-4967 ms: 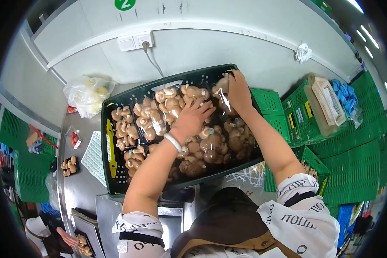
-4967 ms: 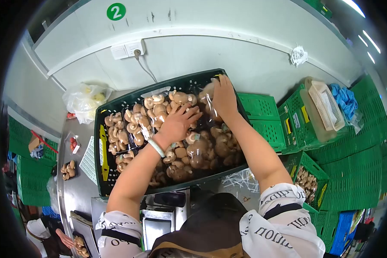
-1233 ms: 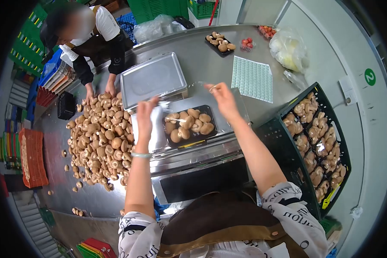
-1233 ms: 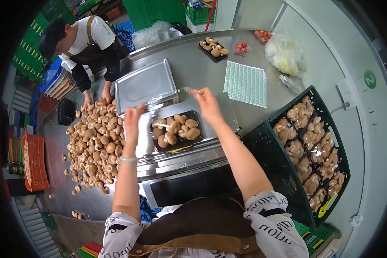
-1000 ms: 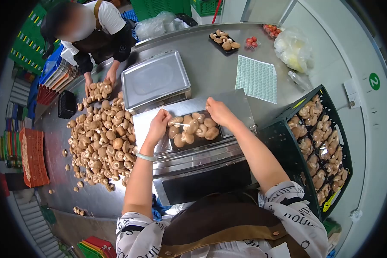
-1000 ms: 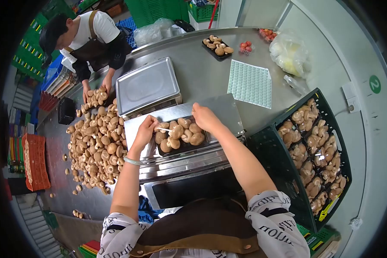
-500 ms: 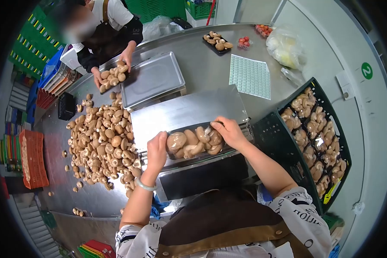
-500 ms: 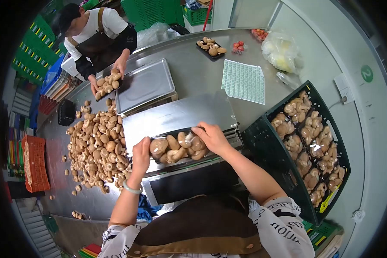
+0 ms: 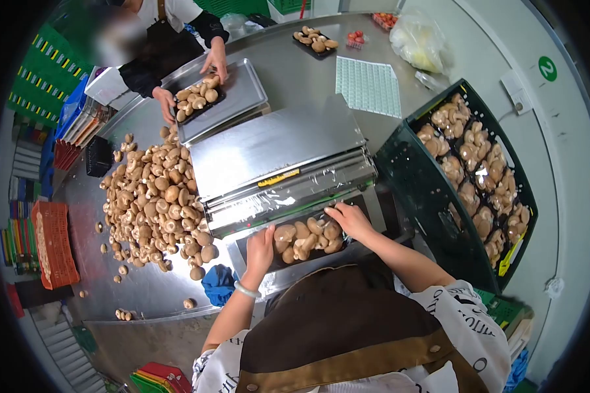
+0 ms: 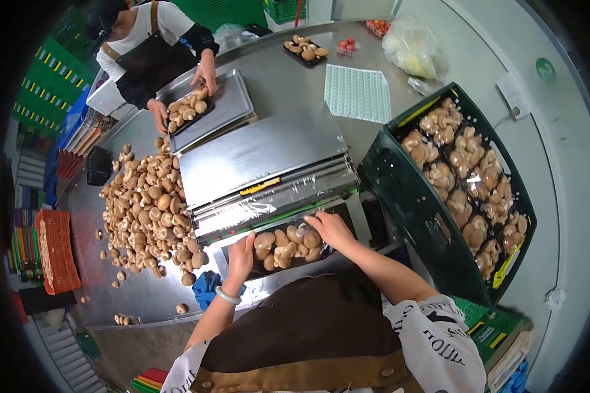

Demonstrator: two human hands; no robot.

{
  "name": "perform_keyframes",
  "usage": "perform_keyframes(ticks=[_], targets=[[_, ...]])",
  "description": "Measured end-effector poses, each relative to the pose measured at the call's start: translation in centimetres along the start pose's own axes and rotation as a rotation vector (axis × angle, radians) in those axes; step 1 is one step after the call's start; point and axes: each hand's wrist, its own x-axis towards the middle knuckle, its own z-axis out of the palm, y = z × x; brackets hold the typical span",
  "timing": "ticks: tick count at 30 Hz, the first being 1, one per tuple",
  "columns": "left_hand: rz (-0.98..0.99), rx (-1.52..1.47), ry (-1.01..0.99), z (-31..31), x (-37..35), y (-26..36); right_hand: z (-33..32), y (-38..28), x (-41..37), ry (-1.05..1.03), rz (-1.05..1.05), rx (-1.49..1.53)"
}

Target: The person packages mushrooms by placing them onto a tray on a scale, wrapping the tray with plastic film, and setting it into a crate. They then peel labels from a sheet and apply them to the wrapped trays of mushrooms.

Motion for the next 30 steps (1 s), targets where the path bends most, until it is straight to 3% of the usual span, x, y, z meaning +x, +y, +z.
perform_keyframes(ticks=[3,4,7,11,13,15,18,23,25,27,28,29,30], targets=[[-0.054,0.07,0.111,0.9,-1.0,-0.2,0.9,1.4,-1.2,0.117,0.077,0.053],[-0.091,0.015,0.125,0.9,-1.5,-0.4,0.9,1.6,-1.7,0.051,0.207,0.169],[-0.187,-0.219,0.176,1.2,-4.1,-0.9,1.6,2.7,-2.9,0.148,0.206,0.343],[-0.101,-0.276,0.285,1.7,-4.5,-2.2,2.5,3.4,-4.0,0.291,0.159,0.497],[-0.107,-0.302,0.298,0.0,-4.3,-1.5,-1.5,1.3,-6.9,0.279,0.246,0.774],[-0.108,-0.4,0.241,-1.5,-4.2,0.2,-4.4,0.5,-10.6,0.363,0.183,0.804],[0.073,-0.082,0.188,0.0,-3.7,-1.0,-3.9,3.7,-13.7,0.561,0.189,0.602],[0.443,0.511,0.002,4.6,-0.2,-1.0,4.4,10.9,-12.8,0.912,0.28,0.221],[0.585,0.467,-0.037,6.9,1.9,0.8,7.6,12.1,-11.6,0.791,0.451,0.174],[0.723,0.335,-0.142,8.7,2.4,3.1,9.8,11.7,-10.1,0.886,0.557,1.078],[0.413,0.003,-0.257,9.4,2.5,3.0,11.9,11.6,-11.9,0.775,0.314,1.237],[0.097,-0.323,-0.366,10.6,2.9,2.4,12.0,10.7,-12.5,0.642,0.236,1.393],[0.08,-0.641,-0.525,11.7,2.0,1.8,11.3,9.2,-13.2,0.485,0.183,1.508]])
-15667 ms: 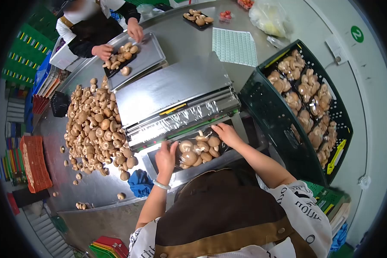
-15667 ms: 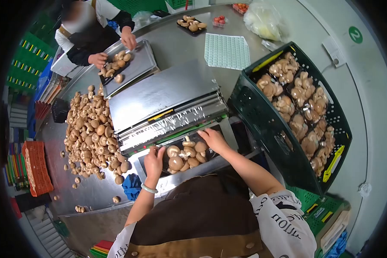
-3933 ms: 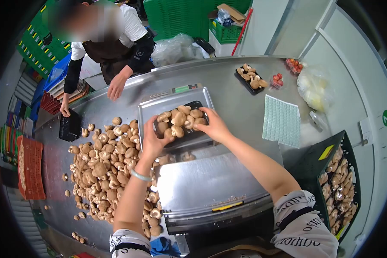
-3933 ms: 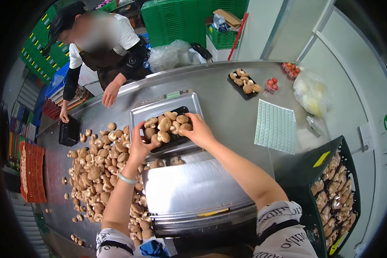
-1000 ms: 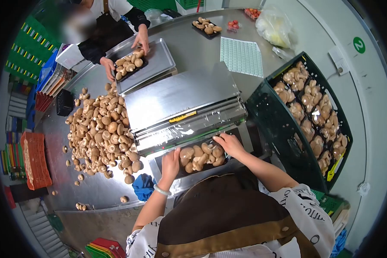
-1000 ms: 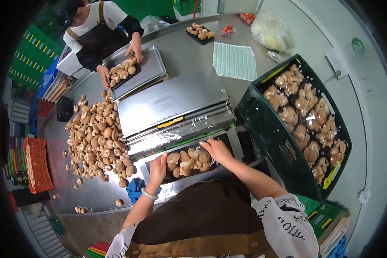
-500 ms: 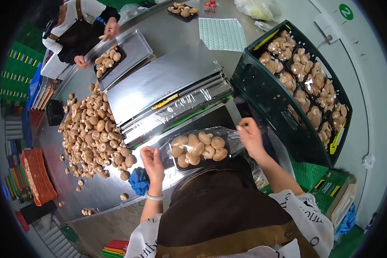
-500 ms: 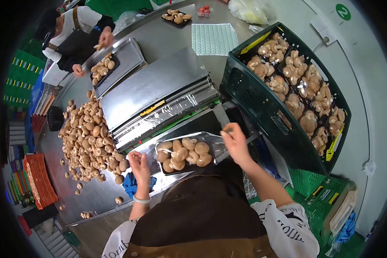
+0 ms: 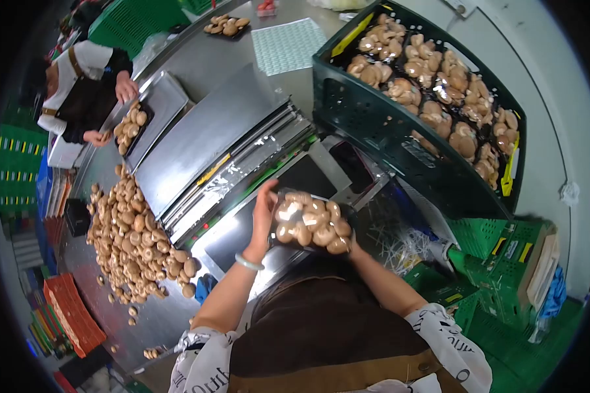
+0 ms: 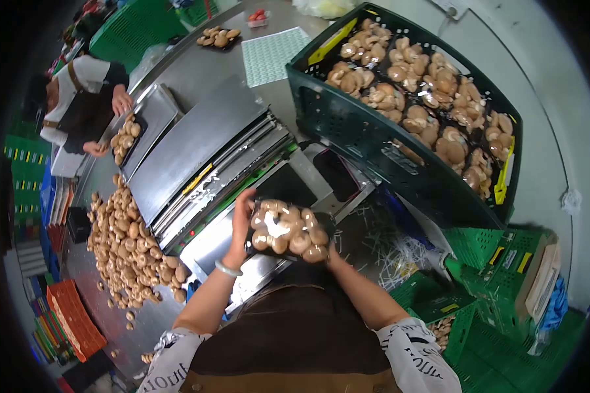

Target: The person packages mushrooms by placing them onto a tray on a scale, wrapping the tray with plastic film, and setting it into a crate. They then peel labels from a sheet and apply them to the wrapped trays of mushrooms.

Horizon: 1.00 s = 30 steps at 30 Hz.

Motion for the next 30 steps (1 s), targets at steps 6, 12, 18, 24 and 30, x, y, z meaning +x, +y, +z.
perform_keyframes(ticks=[6,12,18,24,30], targets=[[-0.142,-0.604,-0.254,5.3,-7.5,13.5,8.5,-7.6,-9.3,-0.655,0.402,-0.007],[-0.436,-0.78,-0.723,6.6,-9.7,19.8,9.8,-17.1,-5.9,-0.515,0.543,-0.479],[-0.518,-0.565,-0.752,7.3,-7.3,18.4,14.8,-30.2,-8.7,-0.929,-0.32,-1.185],[0.215,0.291,-0.022,7.4,0.0,23.2,12.1,-33.3,-2.0,-0.383,-0.358,-0.946],[1.016,0.214,-0.235,8.6,-0.4,36.4,8.2,-42.0,10.1,0.073,-0.301,-0.046]])
